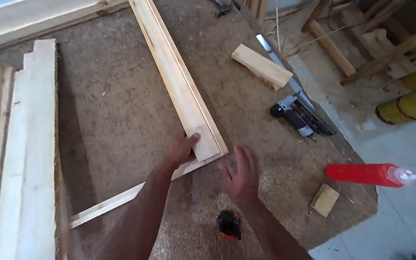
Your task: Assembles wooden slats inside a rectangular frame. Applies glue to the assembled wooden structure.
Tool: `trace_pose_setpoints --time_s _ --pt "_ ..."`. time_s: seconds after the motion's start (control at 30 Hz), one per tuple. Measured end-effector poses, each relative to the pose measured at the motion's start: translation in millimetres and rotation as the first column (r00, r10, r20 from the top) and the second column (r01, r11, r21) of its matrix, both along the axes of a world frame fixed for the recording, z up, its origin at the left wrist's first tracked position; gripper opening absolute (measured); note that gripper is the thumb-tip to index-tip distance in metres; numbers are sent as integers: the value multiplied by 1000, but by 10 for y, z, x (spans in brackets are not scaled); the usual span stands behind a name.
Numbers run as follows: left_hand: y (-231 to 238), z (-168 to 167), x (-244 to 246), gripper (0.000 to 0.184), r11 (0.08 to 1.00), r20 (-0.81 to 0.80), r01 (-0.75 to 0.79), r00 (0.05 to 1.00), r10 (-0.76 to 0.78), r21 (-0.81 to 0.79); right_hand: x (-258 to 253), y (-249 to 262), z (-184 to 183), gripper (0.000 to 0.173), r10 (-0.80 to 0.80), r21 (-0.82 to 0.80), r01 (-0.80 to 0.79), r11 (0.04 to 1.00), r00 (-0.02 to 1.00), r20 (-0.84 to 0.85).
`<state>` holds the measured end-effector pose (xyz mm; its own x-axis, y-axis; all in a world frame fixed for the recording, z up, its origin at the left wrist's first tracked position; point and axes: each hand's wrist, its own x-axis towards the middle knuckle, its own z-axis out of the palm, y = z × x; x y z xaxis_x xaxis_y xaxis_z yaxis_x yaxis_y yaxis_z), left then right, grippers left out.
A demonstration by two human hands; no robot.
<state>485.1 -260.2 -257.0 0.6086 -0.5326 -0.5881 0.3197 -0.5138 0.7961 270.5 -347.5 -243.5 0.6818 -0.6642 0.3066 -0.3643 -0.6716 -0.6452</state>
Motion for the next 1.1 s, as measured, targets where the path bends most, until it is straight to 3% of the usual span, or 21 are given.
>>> trace_pose_setpoints --time_s 0.07,0.13,0.3,0.4,0.5,0.63,0.8,0.93,1.1 --pt "75 20 -195 46 996 -27 83 996 -84 -30 116 -92 -1 74 23 263 13 965 991 -134" --pt "90 2 -246 44 994 -28 84 996 -86 -74 292 -148 -129 73 31 483 43 874 989 -143" --pt "42 -36 -225 39 991 -42 30 998 -36 -133 471 -43 -419 61 -146 724 75 686 989 36" --pt "-15 -93 -190 39 996 -25 15 1000 -17 -86 561 -5 -488 54 -253 758 115 642 965 68" --pt "-17 -107 -182 39 997 -32 22 999 -25 -78 577 -56 -425 47 -236 771 142 621 972 11" --pt "-1 -28 -216 42 996 20 63 998 -61 -66 569 -102 -410 35 -194 684 163 711 980 -32" --pt "-2 -42 -261 56 979 200 146 964 -173 142 605 75 -531 36 -308 643 224 733 951 20" --pt "-81 -46 -214 73 962 181 97 973 -145 254 734 68 -476 32 -394 665 264 699 918 50" --pt "-84 -77 -195 77 954 180 101 971 -156 283 737 73 -418 30 -397 674 289 680 918 7"
